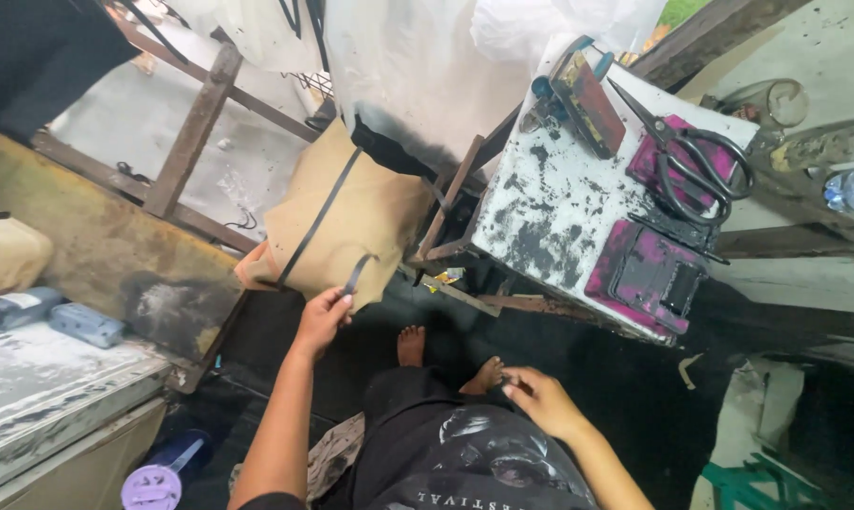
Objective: Applying edge paint to long leather strips using an applicator and hanging them on a line with clothespins to dry.
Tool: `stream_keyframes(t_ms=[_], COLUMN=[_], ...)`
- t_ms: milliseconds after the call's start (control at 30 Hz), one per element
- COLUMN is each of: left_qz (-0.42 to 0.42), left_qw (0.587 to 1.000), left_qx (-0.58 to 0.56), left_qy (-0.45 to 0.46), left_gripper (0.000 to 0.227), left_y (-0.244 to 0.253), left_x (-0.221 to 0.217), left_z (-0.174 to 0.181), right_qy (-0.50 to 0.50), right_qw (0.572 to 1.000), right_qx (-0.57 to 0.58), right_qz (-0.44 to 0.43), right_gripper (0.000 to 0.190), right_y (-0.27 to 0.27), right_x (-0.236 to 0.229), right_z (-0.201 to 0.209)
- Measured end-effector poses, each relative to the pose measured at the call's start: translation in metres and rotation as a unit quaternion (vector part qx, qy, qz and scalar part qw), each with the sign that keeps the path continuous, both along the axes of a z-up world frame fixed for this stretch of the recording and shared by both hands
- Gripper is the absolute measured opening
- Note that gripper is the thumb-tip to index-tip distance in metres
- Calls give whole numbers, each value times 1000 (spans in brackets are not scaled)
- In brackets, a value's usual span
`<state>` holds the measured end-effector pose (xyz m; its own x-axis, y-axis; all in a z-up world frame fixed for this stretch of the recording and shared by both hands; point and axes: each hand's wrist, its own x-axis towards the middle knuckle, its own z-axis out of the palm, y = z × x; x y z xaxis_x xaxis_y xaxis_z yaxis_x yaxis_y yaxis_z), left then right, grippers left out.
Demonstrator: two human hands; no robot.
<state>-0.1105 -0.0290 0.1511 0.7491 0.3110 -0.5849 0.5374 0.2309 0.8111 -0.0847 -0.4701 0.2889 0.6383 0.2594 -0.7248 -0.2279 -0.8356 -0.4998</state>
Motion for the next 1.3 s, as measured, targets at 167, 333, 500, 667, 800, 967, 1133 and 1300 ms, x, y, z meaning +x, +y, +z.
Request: stream_keyframes(t_ms=[167,333,500,667,800,967,1133,1300], left_qz=[-159,-315,-370,-338,-427,-451,-361,-319], left_qw=[980,927,900,882,865,800,816,812], left_qx=[-73,-28,138,288,179,77,160,201], left_qy=[-91,-201,-182,-158,-194,-388,-423,-445], left_gripper=[29,18,18,22,40,31,27,32], left_y=[1,-15,-16,-21,-60,-110,-130,-133], left_x=[-44,-53,-45,-23,16,55,67,74], left_z=[144,264,322,328,338,324,351,361], right_qy=[-290,-310,-202,-330,-544,-577,-597,-589], right_qw=[874,798,861,891,800,790,781,787], right_qx=[358,421,324,76,89,146,150,156], right_qz=[158,299,337,303,237,146,108,95], right_gripper=[33,44,33,21,20,36,29,29], right_y=[96,149,121,43,4,-4,-24,-34], right_x=[36,28,33,44,43,33,28,29], right_z=[94,150,198,235,237,276,282,287])
